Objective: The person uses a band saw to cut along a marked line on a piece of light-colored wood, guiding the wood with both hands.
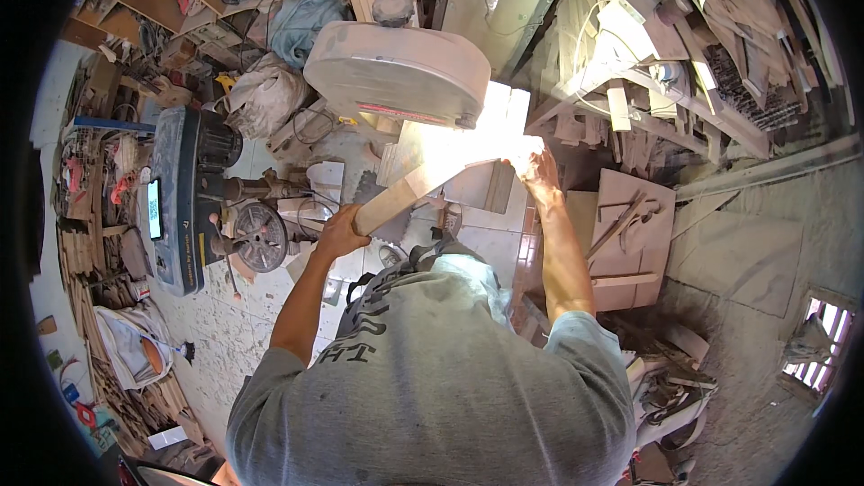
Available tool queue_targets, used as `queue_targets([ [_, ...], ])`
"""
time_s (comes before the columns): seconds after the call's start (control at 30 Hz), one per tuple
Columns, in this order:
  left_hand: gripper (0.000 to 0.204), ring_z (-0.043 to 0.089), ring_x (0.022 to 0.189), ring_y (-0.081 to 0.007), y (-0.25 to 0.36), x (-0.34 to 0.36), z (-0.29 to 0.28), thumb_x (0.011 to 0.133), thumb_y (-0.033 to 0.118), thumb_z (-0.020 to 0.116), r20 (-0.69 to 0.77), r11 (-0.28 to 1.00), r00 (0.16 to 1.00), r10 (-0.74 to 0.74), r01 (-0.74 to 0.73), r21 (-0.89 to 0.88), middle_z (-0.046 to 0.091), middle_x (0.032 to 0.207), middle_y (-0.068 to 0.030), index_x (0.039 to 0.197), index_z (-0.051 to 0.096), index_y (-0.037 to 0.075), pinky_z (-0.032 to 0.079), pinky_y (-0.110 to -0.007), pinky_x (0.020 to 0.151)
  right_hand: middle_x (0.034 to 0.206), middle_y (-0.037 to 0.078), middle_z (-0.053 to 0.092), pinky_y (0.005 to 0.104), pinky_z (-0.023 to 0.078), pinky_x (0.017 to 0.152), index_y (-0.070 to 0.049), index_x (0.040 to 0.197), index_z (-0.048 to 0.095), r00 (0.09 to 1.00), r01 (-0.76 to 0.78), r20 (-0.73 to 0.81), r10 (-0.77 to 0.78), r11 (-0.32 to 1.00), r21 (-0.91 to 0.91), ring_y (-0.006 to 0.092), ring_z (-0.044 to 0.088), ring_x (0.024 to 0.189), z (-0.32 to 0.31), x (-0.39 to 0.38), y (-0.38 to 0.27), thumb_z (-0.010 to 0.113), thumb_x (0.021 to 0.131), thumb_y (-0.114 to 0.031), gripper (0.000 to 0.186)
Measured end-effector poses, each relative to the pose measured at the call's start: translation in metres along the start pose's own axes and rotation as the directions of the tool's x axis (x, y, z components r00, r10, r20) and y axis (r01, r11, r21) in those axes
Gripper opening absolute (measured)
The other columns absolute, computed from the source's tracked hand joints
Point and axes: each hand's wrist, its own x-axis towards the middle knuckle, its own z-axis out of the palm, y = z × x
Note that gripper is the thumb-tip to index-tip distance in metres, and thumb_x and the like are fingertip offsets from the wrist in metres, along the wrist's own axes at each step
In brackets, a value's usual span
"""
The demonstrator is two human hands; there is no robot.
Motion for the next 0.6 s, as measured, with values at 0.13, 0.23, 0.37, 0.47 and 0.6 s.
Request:
queue_targets([
  [0.13, 0.077, 0.062, 0.122, -0.0387, 0.0028, -0.0020, 0.0002, 0.064, 0.024, 0.087, -0.010, 1.000, 1.000, -0.004, 0.004, 0.015, 0.065, 0.126, -0.0152, 0.136, 0.063, 0.011, 0.051, -0.047, 0.105, 0.103, 0.011, 0.077, 0.0440, 0.053, 0.094, -0.013, 0.093, 0.080, 0.999, 0.040, 0.005, -0.040, 0.999, -0.023, 0.0337, 0.066, 0.103, -0.0021, 0.0025, -0.0016, 0.067, 0.093, -0.019, 0.015],
  [0.23, 0.077, 0.063, 0.121, -0.0388, -0.0006, -0.0008, 0.0039, 0.063, 0.024, 0.088, -0.012, 1.000, 1.000, -0.013, 0.013, 0.013, 0.066, 0.126, -0.0146, 0.135, 0.063, 0.012, 0.052, -0.047, 0.104, 0.103, 0.011, 0.077, 0.0438, 0.053, 0.094, -0.012, 0.092, 0.080, 0.999, 0.050, 0.002, -0.050, 0.999, -0.020, 0.0335, 0.067, 0.102, -0.0043, 0.0022, -0.0034, 0.067, 0.093, -0.019, 0.015],
  [0.37, 0.077, 0.064, 0.120, -0.0389, -0.0005, 0.0001, 0.0060, 0.063, 0.024, 0.087, -0.027, 1.000, 0.999, 0.020, -0.020, 0.016, 0.066, 0.125, -0.0143, 0.135, 0.063, 0.011, 0.053, -0.048, 0.103, 0.101, 0.010, 0.078, 0.0433, 0.052, 0.094, -0.011, 0.093, 0.079, 0.995, 0.104, 0.014, -0.104, 0.993, -0.058, 0.0335, 0.068, 0.099, -0.0037, 0.0062, -0.0017, 0.068, 0.092, -0.019, 0.014],
  [0.47, 0.076, 0.064, 0.118, -0.0392, 0.0037, -0.0013, 0.0059, 0.064, 0.024, 0.086, -0.019, 1.000, 1.000, -0.002, 0.002, 0.014, 0.066, 0.124, -0.0147, 0.135, 0.063, 0.011, 0.053, -0.048, 0.102, 0.099, 0.010, 0.078, 0.0430, 0.052, 0.094, -0.011, 0.093, 0.079, 0.999, 0.042, 0.026, -0.042, 0.999, 0.021, 0.0333, 0.069, 0.097, -0.0075, 0.0059, -0.0042, 0.068, 0.092, -0.017, 0.013],
  [0.6, 0.075, 0.065, 0.117, -0.0394, 0.0047, -0.0039, 0.0080, 0.064, 0.023, 0.086, -0.047, 0.999, 0.999, 0.010, -0.008, 0.036, 0.066, 0.123, -0.0151, 0.134, 0.063, 0.010, 0.053, -0.048, 0.101, 0.104, 0.008, 0.078, 0.0429, 0.052, 0.095, -0.012, 0.095, 0.079, 0.996, 0.085, 0.008, -0.084, 0.996, -0.020, 0.0317, 0.068, 0.101, -0.0087, 0.0075, -0.0077, 0.068, 0.093, -0.017, 0.013],
])
